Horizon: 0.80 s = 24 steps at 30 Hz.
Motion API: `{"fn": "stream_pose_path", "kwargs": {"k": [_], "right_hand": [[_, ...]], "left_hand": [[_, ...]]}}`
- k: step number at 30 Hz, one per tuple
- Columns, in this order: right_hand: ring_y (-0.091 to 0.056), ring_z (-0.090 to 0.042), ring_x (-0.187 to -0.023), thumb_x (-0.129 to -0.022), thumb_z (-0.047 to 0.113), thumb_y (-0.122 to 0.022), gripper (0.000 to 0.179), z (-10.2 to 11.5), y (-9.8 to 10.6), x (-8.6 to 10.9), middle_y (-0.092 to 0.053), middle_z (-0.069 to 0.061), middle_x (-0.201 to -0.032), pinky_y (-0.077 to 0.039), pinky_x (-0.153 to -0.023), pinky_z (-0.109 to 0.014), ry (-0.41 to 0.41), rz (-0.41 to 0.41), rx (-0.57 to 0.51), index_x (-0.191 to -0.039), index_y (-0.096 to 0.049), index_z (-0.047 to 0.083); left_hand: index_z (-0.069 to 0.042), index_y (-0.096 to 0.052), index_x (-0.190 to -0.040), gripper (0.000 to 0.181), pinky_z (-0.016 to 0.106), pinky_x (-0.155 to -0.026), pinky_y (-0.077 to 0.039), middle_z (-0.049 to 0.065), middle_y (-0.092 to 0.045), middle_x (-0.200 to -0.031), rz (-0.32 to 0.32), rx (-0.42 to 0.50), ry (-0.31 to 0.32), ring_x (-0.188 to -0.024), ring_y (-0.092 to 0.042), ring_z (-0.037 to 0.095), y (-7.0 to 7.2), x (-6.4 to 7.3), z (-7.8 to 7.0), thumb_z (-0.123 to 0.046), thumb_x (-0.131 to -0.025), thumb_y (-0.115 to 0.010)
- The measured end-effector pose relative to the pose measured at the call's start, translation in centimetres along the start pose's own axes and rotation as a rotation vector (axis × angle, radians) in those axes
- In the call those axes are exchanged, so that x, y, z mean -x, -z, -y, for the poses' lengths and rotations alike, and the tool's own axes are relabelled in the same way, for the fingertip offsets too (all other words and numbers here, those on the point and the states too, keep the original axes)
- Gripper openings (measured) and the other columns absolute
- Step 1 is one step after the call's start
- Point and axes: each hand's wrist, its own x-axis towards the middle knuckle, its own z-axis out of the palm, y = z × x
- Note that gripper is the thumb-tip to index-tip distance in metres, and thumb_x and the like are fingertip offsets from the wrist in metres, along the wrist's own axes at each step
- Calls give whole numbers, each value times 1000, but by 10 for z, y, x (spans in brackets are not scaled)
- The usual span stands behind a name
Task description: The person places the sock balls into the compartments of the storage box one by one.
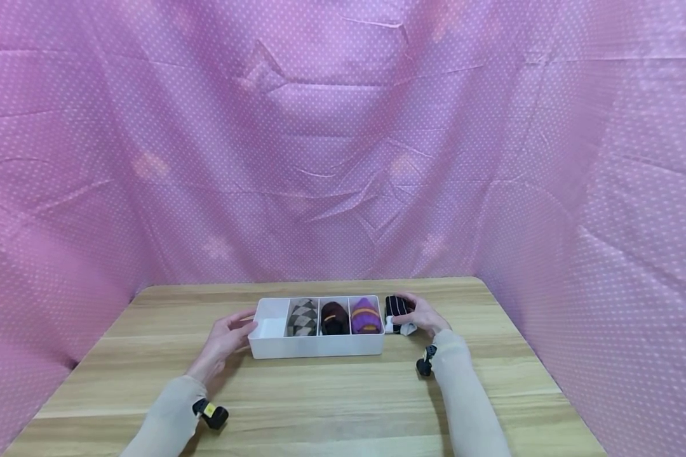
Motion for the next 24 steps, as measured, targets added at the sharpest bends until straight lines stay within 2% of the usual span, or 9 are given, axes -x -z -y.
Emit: {"fn": "stream_pose_path", "kwargs": {"k": [4, 10, 15, 19, 24], "right_hand": [[-48, -37, -126, -78, 3, -78, 85, 1, -2, 0, -44, -29, -144, -49, -100, -33, -16, -8, 15, -150, -33, 4], [-51, -37, -124, -78, 6, -79, 82, 1, -3, -8, -47, -29, -143, -48, -102, -41, -18, -60, 67, -148, -37, 5], [-52, -40, -123, -77, 5, -79, 80, 0, -2, -14, -44, -29, -145, -52, -99, -42, -33, -114, 29, -147, -39, 7], [-54, -38, -122, -79, 9, -78, 77, -2, -2, -16, -44, -29, -145, -55, -94, -36, -39, -138, 1, -146, -40, 7], [-60, -28, -112, -79, 12, -79, 79, -1, -3, -22, -50, -30, -139, -56, -87, -26, -47, -191, -49, -147, -38, 5]], "left_hand": [[-10, -52, -140, 47, 36, -90, -58, 23, -56, -136, 2, -5, 10, -113, -63, 32, 1, -1, 0, -17, -95, -63], [-13, -53, -140, 48, 37, -92, -57, 22, -56, -135, -3, -19, 17, -113, -62, 30, 3, -9, -2, -19, -94, -64], [-11, -52, -141, 48, 38, -92, -57, 22, -58, -133, 8, 2, 1, -111, -64, 30, 3, -16, -3, -16, -94, -64], [-8, -52, -141, 47, 39, -92, -57, 24, -58, -132, 14, 8, -14, -109, -64, 30, 4, -20, -2, -14, -95, -63], [-9, -52, -140, 47, 38, -91, -57, 23, -59, -132, 16, 6, -10, -108, -65, 27, 4, -27, -1, -13, -95, -63]]}}
